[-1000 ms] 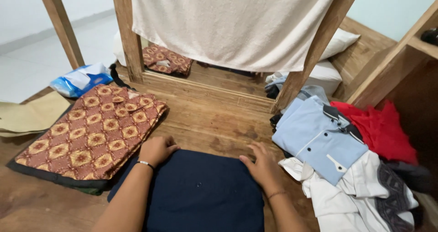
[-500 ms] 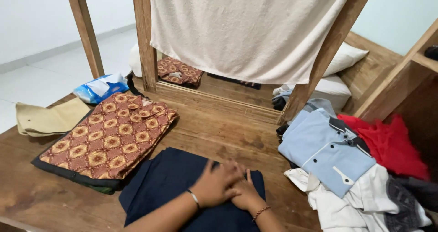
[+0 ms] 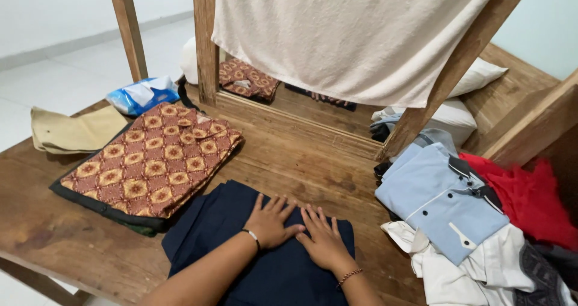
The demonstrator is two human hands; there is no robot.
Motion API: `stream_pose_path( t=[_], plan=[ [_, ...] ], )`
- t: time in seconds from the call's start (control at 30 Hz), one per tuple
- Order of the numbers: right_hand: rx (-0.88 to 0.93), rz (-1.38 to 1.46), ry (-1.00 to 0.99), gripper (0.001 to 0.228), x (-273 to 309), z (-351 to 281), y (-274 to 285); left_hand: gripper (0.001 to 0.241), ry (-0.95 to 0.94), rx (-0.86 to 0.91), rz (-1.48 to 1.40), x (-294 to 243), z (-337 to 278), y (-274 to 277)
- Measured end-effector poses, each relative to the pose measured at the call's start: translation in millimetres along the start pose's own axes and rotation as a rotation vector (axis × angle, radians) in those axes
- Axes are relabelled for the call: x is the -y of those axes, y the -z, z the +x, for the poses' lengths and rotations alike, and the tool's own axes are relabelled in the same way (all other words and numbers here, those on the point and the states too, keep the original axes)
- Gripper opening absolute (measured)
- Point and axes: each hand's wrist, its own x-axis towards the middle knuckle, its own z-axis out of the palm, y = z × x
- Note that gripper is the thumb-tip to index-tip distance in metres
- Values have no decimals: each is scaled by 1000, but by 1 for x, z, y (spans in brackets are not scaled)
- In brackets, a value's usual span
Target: The person folds a dark blue polo shirt and a light blue button-up shirt on a wooden table. They smooth out the fabric, fold the sleeves and sides, and then fold the shirts in half before placing them on a stack.
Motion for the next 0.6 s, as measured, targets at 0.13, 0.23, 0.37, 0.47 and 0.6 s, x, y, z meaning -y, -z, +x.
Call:
stream_pose_path(
  t=[0.13, 0.23, 0.37, 0.47, 0.6],
  plan=[
    [15, -12, -7, 73, 5, -3, 6, 88, 115, 34, 32, 10, -1, 14],
    [10, -12, -4, 74, 2, -1, 4, 88, 154, 55, 63, 18, 1, 17],
    [9, -7, -4, 74, 5, -2, 5, 87, 187, -5, 59, 32, -1, 24],
    [17, -1, -3, 75, 5, -2, 7, 84, 236, 80, 69, 33, -10, 43],
    [24, 11, -14, 74, 10, -6, 11, 88, 294, 28, 48, 50, -7, 35]
  ],
)
